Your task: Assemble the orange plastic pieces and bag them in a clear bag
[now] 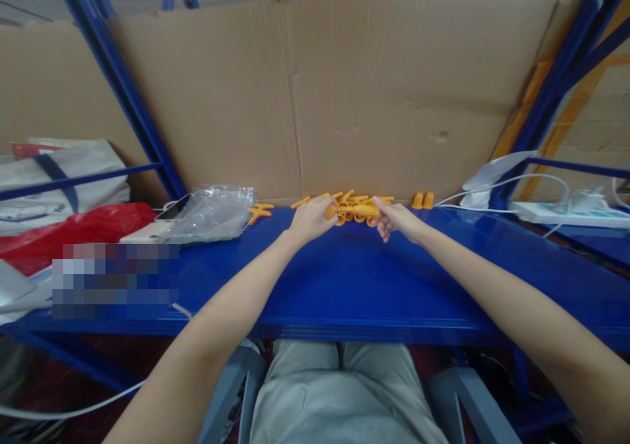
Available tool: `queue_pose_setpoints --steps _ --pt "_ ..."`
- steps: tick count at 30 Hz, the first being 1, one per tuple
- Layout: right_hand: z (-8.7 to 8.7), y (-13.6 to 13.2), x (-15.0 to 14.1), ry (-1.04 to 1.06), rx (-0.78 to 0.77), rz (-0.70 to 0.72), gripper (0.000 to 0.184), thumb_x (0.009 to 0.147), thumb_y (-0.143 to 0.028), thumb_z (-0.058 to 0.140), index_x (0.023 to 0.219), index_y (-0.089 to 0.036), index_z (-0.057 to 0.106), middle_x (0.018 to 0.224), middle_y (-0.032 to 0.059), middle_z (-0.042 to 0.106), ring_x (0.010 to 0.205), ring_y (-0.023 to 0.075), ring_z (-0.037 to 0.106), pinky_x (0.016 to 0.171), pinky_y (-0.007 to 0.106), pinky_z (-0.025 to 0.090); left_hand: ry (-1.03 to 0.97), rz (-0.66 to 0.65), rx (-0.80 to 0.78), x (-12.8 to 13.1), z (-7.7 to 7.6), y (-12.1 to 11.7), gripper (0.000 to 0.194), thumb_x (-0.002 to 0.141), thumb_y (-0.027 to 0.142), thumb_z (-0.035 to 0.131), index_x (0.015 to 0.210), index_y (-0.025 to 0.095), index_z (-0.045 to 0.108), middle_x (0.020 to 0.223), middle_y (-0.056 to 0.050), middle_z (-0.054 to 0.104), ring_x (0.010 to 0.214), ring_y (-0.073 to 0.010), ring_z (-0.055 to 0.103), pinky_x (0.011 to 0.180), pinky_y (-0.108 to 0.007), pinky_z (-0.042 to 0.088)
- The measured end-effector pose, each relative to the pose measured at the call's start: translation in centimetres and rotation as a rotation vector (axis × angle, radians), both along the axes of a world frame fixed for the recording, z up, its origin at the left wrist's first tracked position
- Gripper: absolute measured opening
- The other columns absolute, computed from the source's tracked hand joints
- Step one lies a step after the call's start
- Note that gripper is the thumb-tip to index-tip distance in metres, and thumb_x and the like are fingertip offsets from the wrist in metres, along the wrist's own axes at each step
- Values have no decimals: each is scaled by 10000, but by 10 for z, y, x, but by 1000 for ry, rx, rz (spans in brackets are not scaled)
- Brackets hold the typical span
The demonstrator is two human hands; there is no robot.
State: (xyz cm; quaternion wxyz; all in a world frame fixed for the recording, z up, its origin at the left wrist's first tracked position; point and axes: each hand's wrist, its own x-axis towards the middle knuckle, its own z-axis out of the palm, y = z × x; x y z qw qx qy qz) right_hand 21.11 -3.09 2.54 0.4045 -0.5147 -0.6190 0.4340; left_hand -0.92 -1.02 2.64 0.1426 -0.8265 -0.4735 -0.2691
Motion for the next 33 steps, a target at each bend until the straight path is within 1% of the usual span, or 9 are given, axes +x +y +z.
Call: queue_pose_setpoints --steps 6,10,13,16,20,23,26,30,33 --pt "3 -1 3 -11 -45 -9 577 925 -628 346 706 -145 572 499 66 631 360 121 573 364 203 424 -8 11 -8 0 -3 4 266 834 277 572 1076 187 640 1044 -87 700 971 -233 653 775 -300 484" --pt "1 1 7 56 0 64 262 873 -406 633 940 -162 568 760 58 728 512 132 666 490 218 508 -17 18 -19 -1 -4 6 247 831 275 574 1050 188 651 1017 -80 708 952 -232 662 764 -299 489" --pt "-1 3 9 79 81 69 279 788 -261 747 963 -177 547 787 24 733 557 122 677 556 222 525 -21 16 -21 -1 -3 6 247 827 266 576 1046 186 655 1010 -81 710 959 -234 663 764 -298 491" --pt "-1 4 8 69 109 54 239 857 -373 663 845 -156 564 715 57 726 503 120 650 534 232 512 -20 -2 -6 -1 -2 4 253 822 251 576 1052 181 655 1026 -87 707 974 -231 660 772 -294 492" --pt "1 3 7 21 54 17 488 908 -575 479 696 -144 566 540 81 663 402 129 597 410 222 443 -17 -21 23 1 -2 2 283 826 261 574 1088 179 644 1072 -94 698 997 -231 653 796 -304 497" --pt "2 3 6 -26 15 -19 587 885 -668 407 701 -139 583 507 86 643 375 132 578 361 219 406 -23 -10 19 2 -3 1 290 828 267 576 1099 189 641 1094 -88 696 1012 -228 649 816 -308 498" --pt "1 5 9 -73 18 -19 603 895 -674 372 826 -129 622 657 111 709 437 139 619 406 227 451 -35 5 2 2 -2 1 274 832 260 575 1087 192 645 1076 -83 701 1008 -226 652 818 -305 500" --pt "-5 12 16 -105 174 37 406 886 -511 561 1111 -178 616 1055 109 715 661 148 698 684 305 573 -53 31 -12 0 -2 2 234 838 256 569 1048 193 651 1030 -79 707 982 -230 660 799 -302 501" --pt "-12 19 20 -37 291 118 542 777 -343 728 1264 -212 528 1204 114 645 830 170 702 823 374 575 -55 45 -16 0 -3 3 226 839 264 570 1039 193 649 1030 -80 706 977 -237 662 792 -306 503"
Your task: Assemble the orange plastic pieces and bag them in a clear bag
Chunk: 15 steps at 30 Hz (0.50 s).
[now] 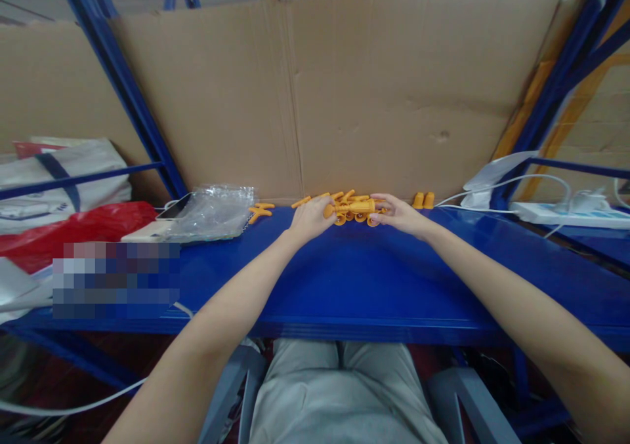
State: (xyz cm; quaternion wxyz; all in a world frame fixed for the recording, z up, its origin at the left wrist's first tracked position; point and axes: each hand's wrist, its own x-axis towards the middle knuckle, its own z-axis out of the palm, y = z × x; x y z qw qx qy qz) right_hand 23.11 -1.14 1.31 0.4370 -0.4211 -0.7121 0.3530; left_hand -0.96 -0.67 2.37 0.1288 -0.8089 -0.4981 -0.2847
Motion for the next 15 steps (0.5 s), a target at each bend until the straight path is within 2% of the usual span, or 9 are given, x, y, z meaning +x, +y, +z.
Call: queue_pose_setpoints --steps 2,5,12,15 --pt "-4 4 1 32 43 32 556 740 -305 754 1243 -201 539 1163 108 652 849 178 696 845 405 574 -2 -2 -1 0 0 1 226 839 274 575 1038 194 645 1034 -79 706 980 -235 662 793 -305 504" --pt "-5 6 0 47 69 24 471 730 -292 757 1158 -192 586 1030 74 687 779 165 691 828 410 586 -3 -13 10 0 0 1 244 836 319 592 1039 193 639 1039 -82 708 982 -232 663 807 -307 504" --pt "1 -1 -4 72 8 -26 353 729 -200 761 1053 -167 625 878 38 696 635 131 679 719 335 608 2 -29 25 0 -1 0 277 857 392 570 1033 189 637 1037 -90 711 983 -236 663 795 -309 502" --pt "5 -5 -5 51 -11 -46 239 751 -217 757 950 -159 639 821 37 705 608 122 670 686 300 599 1 -22 22 1 -1 -1 290 861 392 573 1051 182 635 1050 -96 706 998 -242 658 799 -312 498"
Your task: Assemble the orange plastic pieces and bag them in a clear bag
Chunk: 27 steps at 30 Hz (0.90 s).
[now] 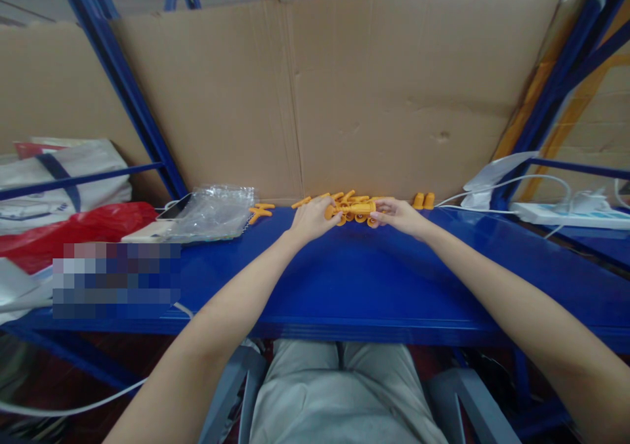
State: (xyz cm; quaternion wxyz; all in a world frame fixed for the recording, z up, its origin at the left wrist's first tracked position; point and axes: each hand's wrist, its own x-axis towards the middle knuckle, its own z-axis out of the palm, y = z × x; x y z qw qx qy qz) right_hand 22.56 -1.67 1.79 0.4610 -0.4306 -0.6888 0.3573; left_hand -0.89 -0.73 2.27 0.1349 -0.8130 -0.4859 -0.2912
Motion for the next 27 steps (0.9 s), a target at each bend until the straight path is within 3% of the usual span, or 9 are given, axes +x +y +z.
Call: queue_pose_setpoints --steps 2,7,10,13,20,27 --pt "3 -3 -1 -35 -19 6 168 794 -291 727 840 -158 636 748 36 703 583 117 659 646 268 584 1 4 -6 1 0 -1 299 857 397 583 1051 175 635 1056 -103 703 1009 -248 654 807 -317 495" --pt "6 -8 -4 -93 -63 -36 336 880 -440 603 711 -151 596 700 60 700 522 104 636 567 225 538 6 7 -3 1 0 -1 293 863 398 578 1049 180 637 1048 -100 705 1001 -244 655 804 -316 495" --pt "2 -5 -2 -88 -60 -24 269 826 -409 677 893 -152 634 882 78 725 588 118 666 588 246 552 7 10 1 1 0 0 286 866 396 574 1037 177 639 1039 -100 707 991 -244 658 802 -316 496" --pt "-2 -1 1 -6 2 47 459 691 -311 801 1085 -192 596 1011 63 707 705 138 689 660 288 583 3 8 8 0 0 1 289 861 398 580 1038 177 639 1028 -100 709 975 -239 662 799 -310 496" --pt "-2 0 3 30 57 49 403 624 -340 838 906 -179 600 732 5 679 566 126 644 653 323 588 -15 -19 20 0 -2 1 279 852 410 585 1011 189 640 1016 -90 709 957 -227 659 784 -300 490" --pt "2 -4 2 -19 44 24 339 679 -402 793 827 -176 588 704 20 683 552 122 626 600 286 547 -23 -51 45 0 -3 3 259 847 401 584 987 192 644 995 -79 712 939 -216 659 791 -296 488"
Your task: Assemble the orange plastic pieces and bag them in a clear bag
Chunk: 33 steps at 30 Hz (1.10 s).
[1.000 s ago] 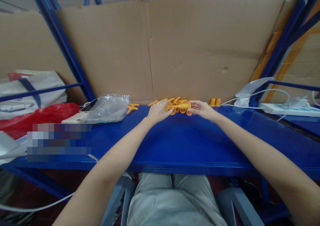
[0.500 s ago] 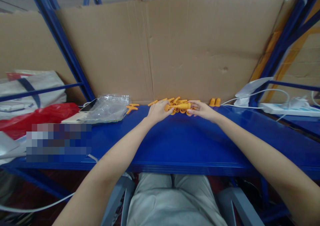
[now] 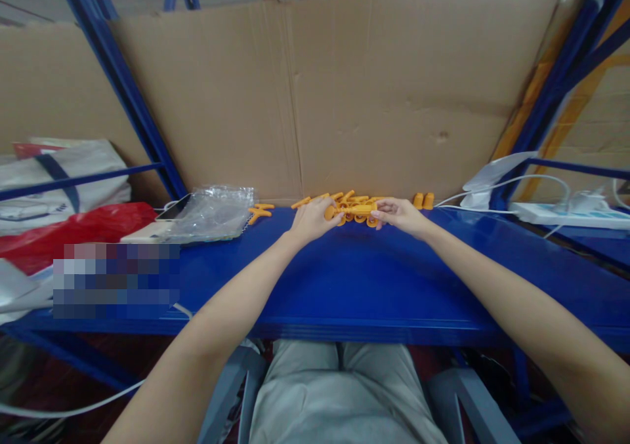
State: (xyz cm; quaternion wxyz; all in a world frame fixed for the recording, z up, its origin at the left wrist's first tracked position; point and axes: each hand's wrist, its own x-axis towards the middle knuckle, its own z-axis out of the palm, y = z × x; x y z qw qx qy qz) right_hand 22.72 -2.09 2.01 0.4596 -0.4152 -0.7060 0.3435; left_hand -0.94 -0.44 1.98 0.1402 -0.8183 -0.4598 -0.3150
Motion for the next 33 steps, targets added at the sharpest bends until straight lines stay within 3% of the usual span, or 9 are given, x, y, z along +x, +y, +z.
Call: queue_pose_setpoints --steps 5,11,16,22,25,28,30,33 --pt "-3 3 -3 40 60 40 430 660 -417 786 952 -205 551 711 -26 650 547 117 615 554 270 525 -36 -7 -16 0 1 2 254 849 393 584 982 185 644 981 -78 716 915 -216 666 790 -296 484" --pt "-7 1 -5 16 168 -3 422 687 -482 743 929 -204 537 758 -8 652 538 110 594 557 269 509 -48 -47 -10 -2 2 2 247 863 410 561 959 196 638 954 -57 710 908 -201 657 785 -281 476" --pt "-2 -4 -5 -34 152 -21 464 702 -627 683 808 -198 543 584 -26 602 427 103 539 483 252 458 -39 -68 3 -1 -1 3 243 872 404 557 985 202 630 979 -56 702 941 -198 649 814 -280 472" --pt "2 -9 -9 -41 60 -27 563 714 -740 587 629 -188 525 513 16 606 360 97 517 411 234 412 -19 -70 23 1 -1 2 244 873 391 567 1004 195 629 1024 -64 698 982 -199 644 826 -283 473" --pt "3 -9 -10 -51 -19 -38 566 792 -708 526 582 -182 512 502 37 611 365 101 532 417 233 421 -17 -78 25 1 0 2 251 865 396 580 1002 192 635 1023 -67 700 979 -198 647 827 -279 473" --pt "4 -7 -7 -57 -48 -30 484 816 -621 578 655 -165 558 577 38 648 408 99 567 463 234 461 -15 -73 10 0 0 4 255 864 408 581 990 194 640 1008 -66 705 964 -201 650 827 -283 475" --pt "4 -4 -3 -11 -42 0 394 739 -535 715 801 -165 594 676 20 676 475 104 606 513 241 499 -17 -64 2 -1 0 5 257 863 406 582 992 192 642 1005 -70 706 953 -204 652 823 -287 476" --pt "0 2 2 86 -13 78 547 564 -416 860 976 -194 577 810 1 685 631 133 667 610 272 546 -24 -60 4 -3 -1 8 253 860 394 588 991 184 641 992 -75 706 925 -204 656 811 -288 478"
